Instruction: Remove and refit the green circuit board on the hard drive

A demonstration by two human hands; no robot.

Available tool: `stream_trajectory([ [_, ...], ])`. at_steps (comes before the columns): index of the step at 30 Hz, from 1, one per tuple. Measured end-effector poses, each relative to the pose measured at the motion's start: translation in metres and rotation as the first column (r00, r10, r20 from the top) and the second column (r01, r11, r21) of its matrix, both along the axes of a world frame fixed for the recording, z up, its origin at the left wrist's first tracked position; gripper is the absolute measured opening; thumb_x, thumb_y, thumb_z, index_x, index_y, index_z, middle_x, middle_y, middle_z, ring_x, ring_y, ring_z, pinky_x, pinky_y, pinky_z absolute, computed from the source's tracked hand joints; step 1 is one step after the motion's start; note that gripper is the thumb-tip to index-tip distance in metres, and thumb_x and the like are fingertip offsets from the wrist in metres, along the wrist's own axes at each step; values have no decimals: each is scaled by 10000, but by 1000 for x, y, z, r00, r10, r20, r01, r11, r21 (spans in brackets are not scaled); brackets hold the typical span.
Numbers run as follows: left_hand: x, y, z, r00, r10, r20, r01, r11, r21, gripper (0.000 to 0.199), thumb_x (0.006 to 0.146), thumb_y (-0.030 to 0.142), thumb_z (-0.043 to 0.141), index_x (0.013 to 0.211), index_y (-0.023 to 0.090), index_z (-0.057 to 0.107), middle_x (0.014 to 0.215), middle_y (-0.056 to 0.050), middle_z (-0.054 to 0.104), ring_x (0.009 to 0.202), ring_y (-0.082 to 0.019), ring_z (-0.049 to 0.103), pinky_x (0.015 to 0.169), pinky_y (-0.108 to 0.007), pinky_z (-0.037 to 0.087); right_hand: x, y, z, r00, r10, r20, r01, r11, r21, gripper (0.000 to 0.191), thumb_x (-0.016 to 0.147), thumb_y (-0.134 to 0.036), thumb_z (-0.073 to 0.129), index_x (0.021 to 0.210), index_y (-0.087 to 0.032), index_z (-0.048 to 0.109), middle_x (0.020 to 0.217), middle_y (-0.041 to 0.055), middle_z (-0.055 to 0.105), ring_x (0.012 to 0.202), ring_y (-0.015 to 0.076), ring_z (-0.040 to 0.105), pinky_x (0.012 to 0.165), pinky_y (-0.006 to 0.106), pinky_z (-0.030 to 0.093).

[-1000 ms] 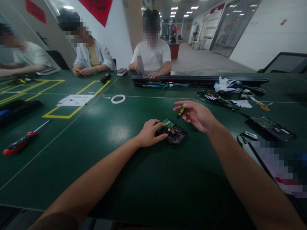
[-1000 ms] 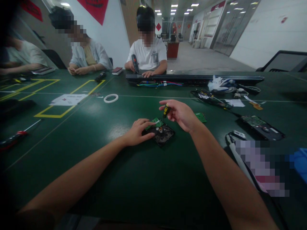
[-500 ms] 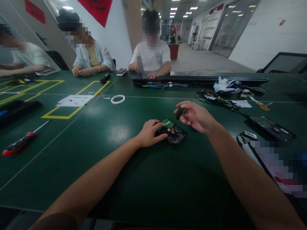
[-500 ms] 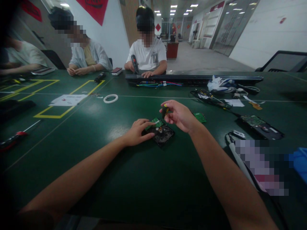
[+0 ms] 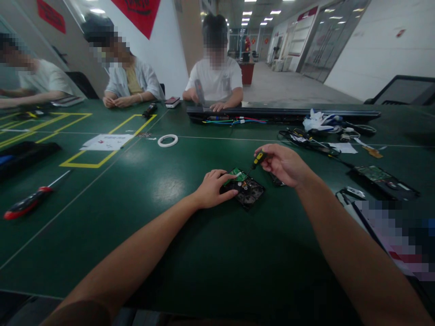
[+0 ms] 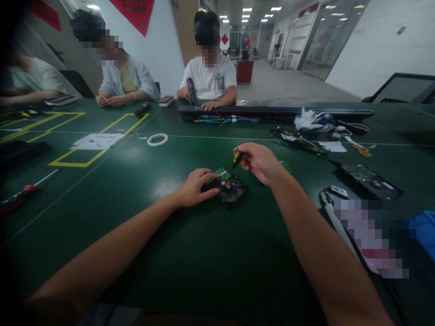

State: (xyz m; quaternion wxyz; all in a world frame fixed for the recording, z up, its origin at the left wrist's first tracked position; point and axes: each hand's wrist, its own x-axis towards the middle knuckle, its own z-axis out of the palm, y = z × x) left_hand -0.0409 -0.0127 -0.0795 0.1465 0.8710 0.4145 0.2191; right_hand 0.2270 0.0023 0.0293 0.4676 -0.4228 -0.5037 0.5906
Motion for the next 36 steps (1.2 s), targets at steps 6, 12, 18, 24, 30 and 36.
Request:
stream_trajectory([
  [6, 0, 0, 0, 1000, -9, -5, 9, 1000, 3, 606, 995, 644, 615, 1499, 310, 588, 1442, -131, 563, 1397, -357, 482, 1184, -562, 376, -3, -2, 1, 999, 1, -43, -3, 998, -60, 113, 834, -298, 677, 788, -201, 641, 795, 54, 648, 626, 144, 496, 531, 291, 320],
  [12, 0, 1, -1, 1000, -10, 4, 10, 1000, 4, 604, 994, 641, 621, 1503, 318, 585, 1434, -125, 568, 1394, -350, 482, 1184, -556, 375, -4, -4, 4, 998, 61, -1, -61, 998, -29, 260, 879, -315, 613, 1042, -179, 763, 1018, 108, 730, 616, 131, 458, 498, 286, 261],
  [18, 0, -1, 1, 1000, -10, 13, 10, 1000, 1, 602, 992, 632, 626, 1499, 310, 592, 1438, -129, 569, 1393, -362, 483, 1186, -572, 374, -5, -7, 5, 987, 162, -5, -162, 986, -25, 197, 900, -317, 626, 988, -178, 735, 1078, 131, 762, 610, 121, 447, 496, 272, 257],
  [24, 0, -1, 1, 1000, -6, 5, 6, 1000, 0, 598, 997, 632, 620, 1492, 298, 601, 1437, -137, 569, 1404, -361, 482, 1184, -566, 378, -4, -6, 2, 991, 128, -39, -130, 991, -27, 214, 914, -365, 698, 1081, -231, 700, 1016, 87, 752, 609, 122, 483, 489, 255, 261],
  [30, 0, -1, 1, 1000, -8, -2, 8, 1000, 7, 605, 997, 641, 610, 1499, 302, 593, 1438, -134, 566, 1395, -354, 487, 1186, -558, 377, -2, -5, 3, 987, 142, 76, -144, 989, 26, 269, 919, -380, 701, 1105, -206, 789, 1059, 92, 736, 650, 123, 462, 498, 270, 290],
  [36, 0, 0, -1, 1000, -9, -5, 9, 1000, 9, 607, 994, 647, 612, 1493, 303, 597, 1435, -131, 571, 1399, -349, 485, 1185, -549, 379, 0, -3, 3, 993, 85, 76, -91, 993, 72, 212, 895, -333, 709, 993, -170, 803, 1036, 110, 757, 753, 154, 538, 588, 284, 398],
])
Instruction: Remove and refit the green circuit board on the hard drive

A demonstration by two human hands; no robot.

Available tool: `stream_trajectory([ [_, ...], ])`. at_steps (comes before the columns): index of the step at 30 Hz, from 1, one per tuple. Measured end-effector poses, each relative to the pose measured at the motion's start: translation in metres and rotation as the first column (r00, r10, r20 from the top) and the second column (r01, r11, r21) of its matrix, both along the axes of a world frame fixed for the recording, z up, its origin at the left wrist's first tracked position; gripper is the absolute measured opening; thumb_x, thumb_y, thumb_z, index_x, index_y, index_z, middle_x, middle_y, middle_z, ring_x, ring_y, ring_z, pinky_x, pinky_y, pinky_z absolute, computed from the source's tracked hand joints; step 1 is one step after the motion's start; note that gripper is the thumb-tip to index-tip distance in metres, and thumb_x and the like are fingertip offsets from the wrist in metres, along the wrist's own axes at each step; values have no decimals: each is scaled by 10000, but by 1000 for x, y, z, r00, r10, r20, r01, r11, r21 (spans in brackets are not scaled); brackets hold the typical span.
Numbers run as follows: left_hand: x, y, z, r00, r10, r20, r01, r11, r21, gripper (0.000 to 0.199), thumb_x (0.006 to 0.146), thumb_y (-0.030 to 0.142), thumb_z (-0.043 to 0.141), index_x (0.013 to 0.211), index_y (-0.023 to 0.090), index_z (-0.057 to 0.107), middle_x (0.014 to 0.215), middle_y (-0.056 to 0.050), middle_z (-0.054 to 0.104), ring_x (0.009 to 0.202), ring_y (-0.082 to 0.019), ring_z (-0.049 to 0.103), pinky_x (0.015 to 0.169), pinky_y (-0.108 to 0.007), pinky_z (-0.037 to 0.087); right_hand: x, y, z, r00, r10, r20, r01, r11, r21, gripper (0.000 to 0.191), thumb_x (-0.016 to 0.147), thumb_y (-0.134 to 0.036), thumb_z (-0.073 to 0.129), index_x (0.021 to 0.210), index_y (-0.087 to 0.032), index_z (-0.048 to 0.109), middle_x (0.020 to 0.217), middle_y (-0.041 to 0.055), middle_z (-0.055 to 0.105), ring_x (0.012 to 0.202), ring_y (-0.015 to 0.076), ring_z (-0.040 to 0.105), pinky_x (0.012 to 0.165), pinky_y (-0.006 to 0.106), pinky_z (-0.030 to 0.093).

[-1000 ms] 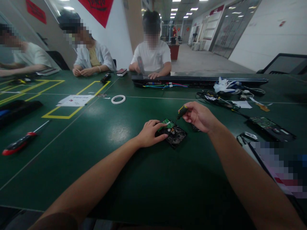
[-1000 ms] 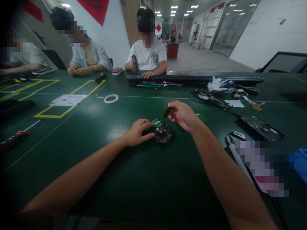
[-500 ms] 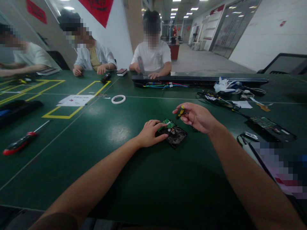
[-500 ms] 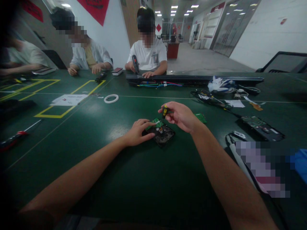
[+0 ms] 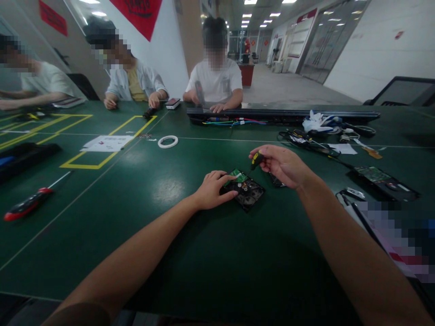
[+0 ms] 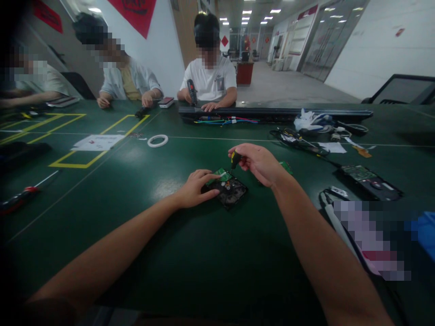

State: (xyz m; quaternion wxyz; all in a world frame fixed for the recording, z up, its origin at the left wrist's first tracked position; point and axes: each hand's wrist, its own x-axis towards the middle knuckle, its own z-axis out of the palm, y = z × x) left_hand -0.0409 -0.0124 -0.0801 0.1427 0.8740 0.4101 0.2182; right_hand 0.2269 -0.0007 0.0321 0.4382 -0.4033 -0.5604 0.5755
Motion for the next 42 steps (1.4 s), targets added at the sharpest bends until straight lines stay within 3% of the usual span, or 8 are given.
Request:
stream_trajectory([
  [12, 0, -1, 3, 1000, -1, 7, 1, 1000, -21, 593, 991, 629, 625, 1500, 326, 586, 1448, -122, 568, 1403, -361, 476, 1190, -577, 369, -4, -3, 1, 999, 3, -51, -7, 997, -75, 117, 849, -310, 713, 902, -209, 686, 937, 87, 762, 647, 143, 509, 553, 295, 375],
  [18, 1, -2, 4, 1000, 2, 8, -2, 1000, -14, 598, 995, 640, 615, 1498, 317, 588, 1437, -121, 571, 1390, -351, 484, 1191, -558, 371, -2, -2, 2, 999, 9, -45, -14, 993, -114, 289, 869, -332, 677, 1114, -210, 772, 949, 69, 717, 634, 133, 492, 504, 279, 324],
  [24, 0, -1, 1, 1000, 5, -1, -5, 1000, -21, 604, 995, 638, 618, 1509, 322, 578, 1456, -124, 556, 1408, -351, 470, 1194, -564, 366, -4, -5, 5, 998, 24, -63, -32, 992, -126, 195, 868, -347, 649, 942, -188, 735, 1024, 119, 765, 623, 139, 492, 497, 293, 319],
  [30, 1, -1, 2, 1000, 2, 7, -2, 1000, -11, 600, 990, 635, 625, 1494, 311, 591, 1440, -130, 566, 1397, -355, 482, 1191, -565, 371, -6, -5, 3, 993, 12, -119, -34, 983, -179, 164, 879, -356, 651, 939, -205, 676, 1002, 127, 777, 607, 142, 514, 499, 290, 340],
  [35, 0, -1, 1, 1000, 1, 12, -1, 1000, -12, 607, 990, 641, 618, 1497, 309, 590, 1432, -131, 569, 1394, -357, 482, 1191, -565, 370, -5, -3, 0, 992, 44, -118, -61, 987, -146, 255, 903, -379, 670, 1111, -244, 729, 979, 75, 733, 642, 149, 552, 523, 294, 385],
  [38, 0, -1, 1, 1000, 3, 10, -3, 1000, -10, 607, 987, 643, 623, 1499, 320, 589, 1434, -125, 570, 1395, -356, 480, 1190, -565, 369, -3, -3, 1, 996, 67, -59, -73, 992, -107, 246, 891, -390, 699, 1055, -218, 763, 1019, 85, 731, 656, 143, 533, 518, 297, 374],
  [42, 0, -1, 2, 1000, 5, 10, -4, 1000, -19, 597, 992, 634, 620, 1496, 315, 592, 1441, -126, 567, 1398, -357, 480, 1188, -565, 369, 0, -2, 3, 1000, -4, -14, 3, 998, -64, 208, 869, -365, 709, 976, -197, 768, 1032, 98, 750, 659, 138, 492, 526, 293, 359],
])
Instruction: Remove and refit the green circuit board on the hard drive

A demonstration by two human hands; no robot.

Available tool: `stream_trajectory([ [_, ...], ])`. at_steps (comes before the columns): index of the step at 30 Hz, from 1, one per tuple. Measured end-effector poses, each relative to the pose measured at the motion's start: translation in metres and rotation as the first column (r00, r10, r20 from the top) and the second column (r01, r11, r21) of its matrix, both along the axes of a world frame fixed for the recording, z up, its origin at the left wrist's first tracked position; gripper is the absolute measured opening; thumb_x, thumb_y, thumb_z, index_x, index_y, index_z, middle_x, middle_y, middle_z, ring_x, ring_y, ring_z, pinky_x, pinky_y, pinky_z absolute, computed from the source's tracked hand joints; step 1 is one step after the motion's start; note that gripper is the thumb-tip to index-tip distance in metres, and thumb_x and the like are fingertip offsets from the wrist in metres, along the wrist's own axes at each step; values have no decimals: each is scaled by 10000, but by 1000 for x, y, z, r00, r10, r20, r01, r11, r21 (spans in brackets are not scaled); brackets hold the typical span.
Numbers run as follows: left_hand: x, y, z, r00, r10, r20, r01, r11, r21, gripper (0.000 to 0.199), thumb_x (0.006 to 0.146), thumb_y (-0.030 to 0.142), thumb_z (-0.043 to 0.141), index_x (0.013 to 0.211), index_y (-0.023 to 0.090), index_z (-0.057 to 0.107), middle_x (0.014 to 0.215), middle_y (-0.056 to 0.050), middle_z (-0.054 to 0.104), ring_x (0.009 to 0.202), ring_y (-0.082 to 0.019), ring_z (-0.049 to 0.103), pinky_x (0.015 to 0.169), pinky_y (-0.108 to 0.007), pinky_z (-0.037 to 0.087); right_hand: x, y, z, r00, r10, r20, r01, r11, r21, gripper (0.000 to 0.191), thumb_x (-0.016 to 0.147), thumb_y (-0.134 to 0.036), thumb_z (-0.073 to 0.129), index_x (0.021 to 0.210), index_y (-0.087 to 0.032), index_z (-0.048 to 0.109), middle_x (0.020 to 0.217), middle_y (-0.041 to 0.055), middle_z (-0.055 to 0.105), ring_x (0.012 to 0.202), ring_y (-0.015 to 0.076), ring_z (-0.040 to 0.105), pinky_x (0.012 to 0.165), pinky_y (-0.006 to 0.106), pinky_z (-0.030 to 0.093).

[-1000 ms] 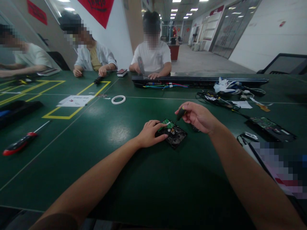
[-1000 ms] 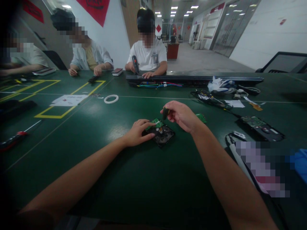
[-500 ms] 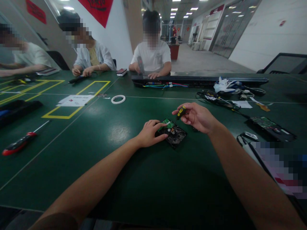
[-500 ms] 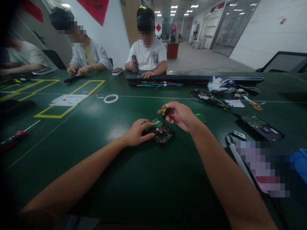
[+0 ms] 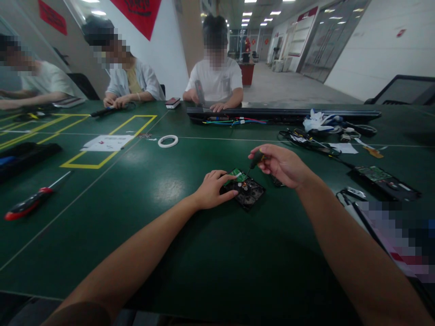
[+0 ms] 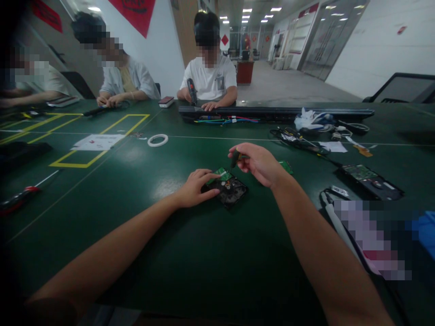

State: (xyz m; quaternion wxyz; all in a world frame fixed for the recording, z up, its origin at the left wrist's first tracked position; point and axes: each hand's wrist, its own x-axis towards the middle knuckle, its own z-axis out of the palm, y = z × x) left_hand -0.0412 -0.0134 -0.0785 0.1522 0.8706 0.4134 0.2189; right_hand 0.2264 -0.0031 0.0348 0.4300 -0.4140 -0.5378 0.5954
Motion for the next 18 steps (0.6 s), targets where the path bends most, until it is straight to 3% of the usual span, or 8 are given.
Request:
stream_trajectory([
  [5, 0, 0, 1, 1000, 0, 1, 0, 1000, -5, 610, 986, 650, 620, 1499, 322, 587, 1445, -126, 567, 1399, -361, 478, 1193, -576, 367, 0, 1, 0, 999, -30, 31, 29, 999, 34, 132, 842, -325, 732, 859, -194, 721, 1040, 102, 770, 654, 129, 449, 529, 284, 328],
  [11, 0, -1, 1, 1000, -1, 7, 1, 1000, -2, 605, 990, 644, 615, 1501, 320, 590, 1437, -127, 568, 1403, -359, 477, 1199, -573, 364, -5, -2, 0, 1000, -7, -1, 7, 1000, 11, 235, 843, -352, 705, 1036, -222, 736, 921, 60, 708, 592, 121, 442, 493, 286, 267],
  [13, 1, -1, 1, 1000, 1, 5, -1, 1000, 4, 600, 994, 643, 609, 1498, 319, 592, 1437, -128, 568, 1404, -358, 477, 1194, -570, 370, -6, -3, 0, 1000, 4, 12, -4, 1000, 14, 233, 862, -366, 683, 1019, -209, 752, 896, 60, 673, 586, 121, 447, 478, 291, 251],
  [18, 1, 0, 0, 1000, -2, 1, 2, 1000, 2, 612, 992, 646, 616, 1504, 312, 586, 1444, -131, 561, 1410, -356, 472, 1194, -568, 368, -6, -5, -1, 997, 64, -33, -65, 997, -36, 197, 864, -386, 716, 936, -206, 680, 1042, 105, 746, 591, 125, 522, 456, 280, 277],
])
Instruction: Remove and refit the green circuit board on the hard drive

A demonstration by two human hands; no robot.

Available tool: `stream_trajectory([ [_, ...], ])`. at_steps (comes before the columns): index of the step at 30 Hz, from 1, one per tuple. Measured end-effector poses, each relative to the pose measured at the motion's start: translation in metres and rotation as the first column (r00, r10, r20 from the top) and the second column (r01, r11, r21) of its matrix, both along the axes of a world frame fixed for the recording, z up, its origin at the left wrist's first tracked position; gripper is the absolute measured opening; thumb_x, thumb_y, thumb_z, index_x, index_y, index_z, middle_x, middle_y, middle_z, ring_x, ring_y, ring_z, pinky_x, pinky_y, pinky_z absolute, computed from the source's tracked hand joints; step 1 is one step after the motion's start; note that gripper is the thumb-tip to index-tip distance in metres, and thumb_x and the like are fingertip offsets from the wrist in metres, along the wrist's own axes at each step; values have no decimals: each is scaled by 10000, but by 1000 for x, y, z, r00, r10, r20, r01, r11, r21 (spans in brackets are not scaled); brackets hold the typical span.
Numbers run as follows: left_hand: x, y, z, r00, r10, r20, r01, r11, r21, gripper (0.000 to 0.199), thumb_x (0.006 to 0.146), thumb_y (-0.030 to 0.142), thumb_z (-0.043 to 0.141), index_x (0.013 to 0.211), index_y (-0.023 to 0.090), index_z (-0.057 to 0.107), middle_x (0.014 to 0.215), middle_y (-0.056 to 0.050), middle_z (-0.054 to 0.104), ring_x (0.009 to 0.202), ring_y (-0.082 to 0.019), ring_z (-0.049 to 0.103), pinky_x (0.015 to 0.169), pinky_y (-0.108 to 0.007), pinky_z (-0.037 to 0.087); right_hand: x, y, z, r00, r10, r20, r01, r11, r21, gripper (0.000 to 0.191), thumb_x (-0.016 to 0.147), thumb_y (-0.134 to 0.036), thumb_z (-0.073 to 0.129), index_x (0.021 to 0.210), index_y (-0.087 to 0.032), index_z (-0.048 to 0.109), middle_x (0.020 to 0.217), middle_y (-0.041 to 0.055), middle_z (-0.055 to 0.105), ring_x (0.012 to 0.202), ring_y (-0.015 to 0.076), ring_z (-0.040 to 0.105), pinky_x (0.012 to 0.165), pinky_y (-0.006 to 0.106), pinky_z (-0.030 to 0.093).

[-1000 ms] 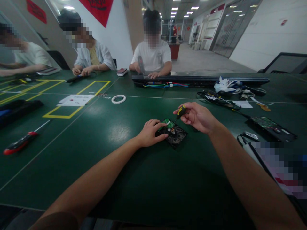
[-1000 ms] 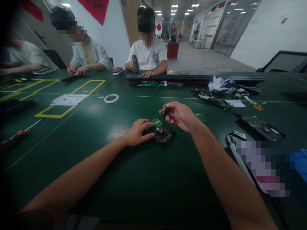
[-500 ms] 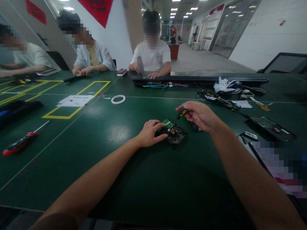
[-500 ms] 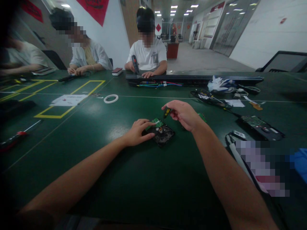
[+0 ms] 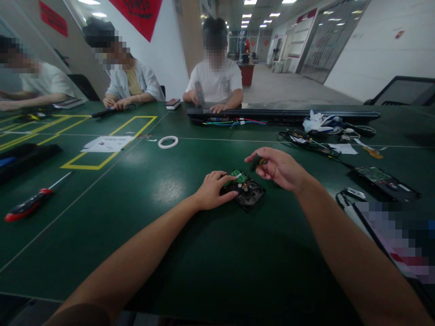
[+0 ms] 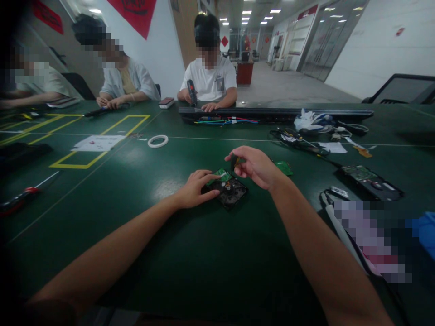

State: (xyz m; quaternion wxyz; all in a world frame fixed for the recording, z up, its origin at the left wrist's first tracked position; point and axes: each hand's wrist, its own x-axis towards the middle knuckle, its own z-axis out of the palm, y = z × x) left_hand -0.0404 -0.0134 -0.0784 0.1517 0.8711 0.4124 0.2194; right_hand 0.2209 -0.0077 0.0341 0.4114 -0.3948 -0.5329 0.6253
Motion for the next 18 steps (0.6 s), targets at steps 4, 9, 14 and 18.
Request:
stream_trajectory([
  [4, 0, 0, -1, 1000, 3, 0, -3, 1000, -1, 610, 985, 644, 628, 1504, 326, 585, 1445, -123, 562, 1407, -357, 471, 1198, -570, 366, -1, 0, -1, 998, 20, -57, -22, 999, -48, 253, 856, -417, 761, 954, -223, 632, 1001, 105, 765, 582, 128, 545, 442, 264, 300],
  [9, -1, 0, 0, 1000, -1, -2, 1, 1000, -12, 607, 993, 633, 623, 1511, 318, 577, 1433, -127, 564, 1404, -356, 472, 1192, -568, 368, -2, 1, -1, 998, 3, -59, -6, 998, -64, 272, 884, -446, 746, 1026, -217, 709, 976, 74, 718, 559, 101, 508, 411, 256, 271],
  [14, -1, 0, 1, 1000, -7, -10, 7, 1000, 5, 595, 1003, 639, 605, 1502, 316, 582, 1439, -126, 561, 1398, -349, 478, 1186, -559, 374, 0, 3, -4, 997, 28, -74, -32, 998, -57, 280, 903, -453, 737, 996, -189, 727, 1007, 87, 710, 575, 94, 517, 417, 250, 262],
  [18, 0, -1, 1, 1000, -8, -21, 8, 1000, 24, 603, 1006, 636, 599, 1505, 297, 581, 1434, -135, 557, 1391, -347, 481, 1188, -553, 374, 0, 4, -5, 996, 36, -76, -40, 998, -52, 282, 905, -458, 733, 992, -189, 720, 997, 87, 711, 569, 94, 505, 413, 249, 247],
])
